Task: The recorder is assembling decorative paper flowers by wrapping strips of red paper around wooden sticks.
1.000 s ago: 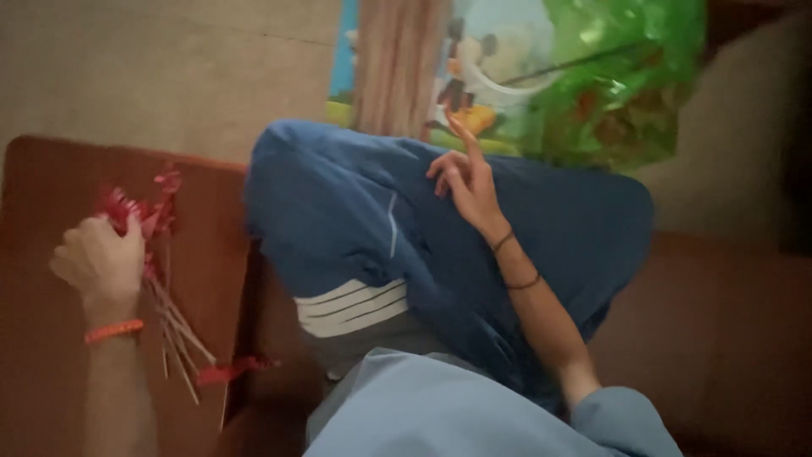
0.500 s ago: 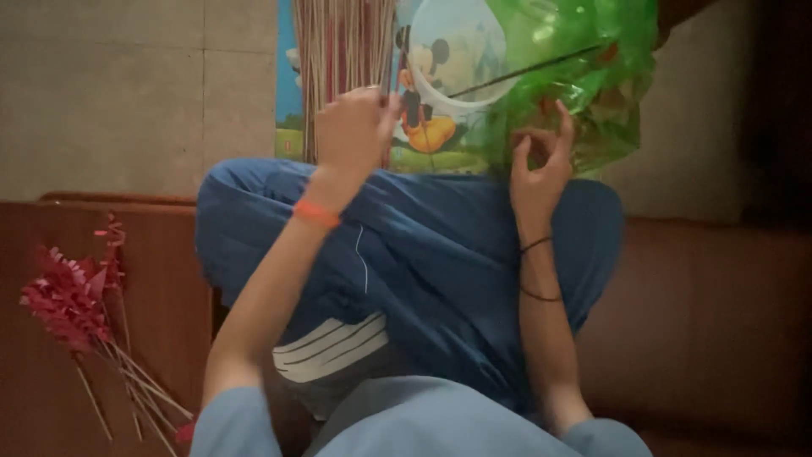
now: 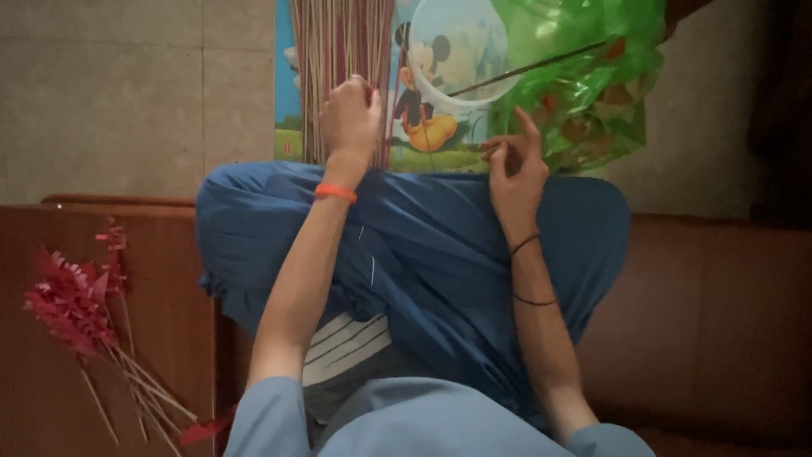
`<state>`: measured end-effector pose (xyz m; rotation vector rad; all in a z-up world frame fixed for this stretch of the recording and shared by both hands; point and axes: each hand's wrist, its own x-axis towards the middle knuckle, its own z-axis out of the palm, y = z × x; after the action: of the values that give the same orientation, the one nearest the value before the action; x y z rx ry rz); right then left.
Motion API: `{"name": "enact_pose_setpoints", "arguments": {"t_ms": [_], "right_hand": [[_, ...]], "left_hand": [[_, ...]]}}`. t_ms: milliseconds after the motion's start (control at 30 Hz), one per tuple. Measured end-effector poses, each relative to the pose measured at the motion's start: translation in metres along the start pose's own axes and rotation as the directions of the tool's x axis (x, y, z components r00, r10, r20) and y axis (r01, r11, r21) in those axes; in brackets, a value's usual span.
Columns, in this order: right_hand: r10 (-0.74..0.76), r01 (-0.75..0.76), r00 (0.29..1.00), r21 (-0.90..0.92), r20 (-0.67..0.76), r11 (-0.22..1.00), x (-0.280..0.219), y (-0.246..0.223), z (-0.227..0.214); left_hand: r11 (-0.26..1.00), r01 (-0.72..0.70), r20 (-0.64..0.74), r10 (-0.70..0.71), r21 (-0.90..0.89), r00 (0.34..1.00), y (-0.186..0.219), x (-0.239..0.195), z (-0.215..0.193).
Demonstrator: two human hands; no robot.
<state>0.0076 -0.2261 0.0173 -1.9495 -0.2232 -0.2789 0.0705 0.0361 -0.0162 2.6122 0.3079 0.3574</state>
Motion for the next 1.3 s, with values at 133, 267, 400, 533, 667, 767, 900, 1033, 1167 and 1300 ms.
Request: {"name": "enact_pose_setpoints", "arguments": {"t_ms": [133, 267, 400, 533, 667, 767, 900, 1033, 1167, 1300], "right_hand": [[-0.026, 0.026, 1.0, -0.018, -0.009, 0.999, 0.001, -0.003, -0.001], [-0.063, 0.057, 0.997, -0.138, -0.042, 0.989, 0.002, 0.002, -0.011], [-0.119, 0.088, 0.99, -0.329, -0.075, 0.94, 0.018, 0.017, -0.029], [-0.06, 0.024, 0.996, -0.45, -0.065, 0.893, 0.033, 0.048, -0.054], [-0.07, 0.003, 0.992, -0.552, -0.102, 0.834, 0.042, 0.08, -0.074], [-0.067, -0.029, 0.986, -0.55, -0.154, 0.834, 0.05, 0.088, -0.085], [0.117, -0.247, 0.956, -0.519, -0.27, 0.818, 0.061, 0.022, -0.084], [0.408, -0.519, 0.853, -0.456, -0.324, 0.723, 0.043, 0.042, -0.092], [-0.022, -0.14, 0.97, -0.633, -0.24, 0.761, 0.025, 0.048, -0.099], [-0.164, 0.003, 0.958, -0.564, -0.235, 0.826, 0.028, 0.014, -0.089]], "left_hand": [[0.921, -0.002, -0.091, -0.036, -0.389, 0.995, 0.016, 0.006, -0.038], [0.772, -0.137, -0.16, 0.047, -0.621, 0.986, 0.032, 0.0, -0.06], [0.776, -0.185, -0.155, 0.114, -0.602, 0.981, 0.039, -0.001, -0.074], [0.789, -0.272, -0.164, 0.217, -0.551, 0.962, 0.039, -0.002, -0.071], [0.781, -0.314, -0.173, 0.263, -0.54, 0.949, 0.038, -0.003, -0.071], [0.784, -0.338, -0.171, 0.292, -0.52, 0.941, 0.038, -0.002, -0.071], [0.815, -0.286, -0.124, 0.259, -0.504, 0.958, 0.035, -0.001, -0.073], [0.822, -0.3, -0.147, 0.262, -0.484, 0.954, 0.031, -0.001, -0.07], [0.834, -0.311, -0.164, 0.265, -0.456, 0.95, 0.031, -0.002, -0.069], [0.838, -0.3, -0.152, 0.259, -0.457, 0.954, 0.035, 0.001, -0.071]]}}
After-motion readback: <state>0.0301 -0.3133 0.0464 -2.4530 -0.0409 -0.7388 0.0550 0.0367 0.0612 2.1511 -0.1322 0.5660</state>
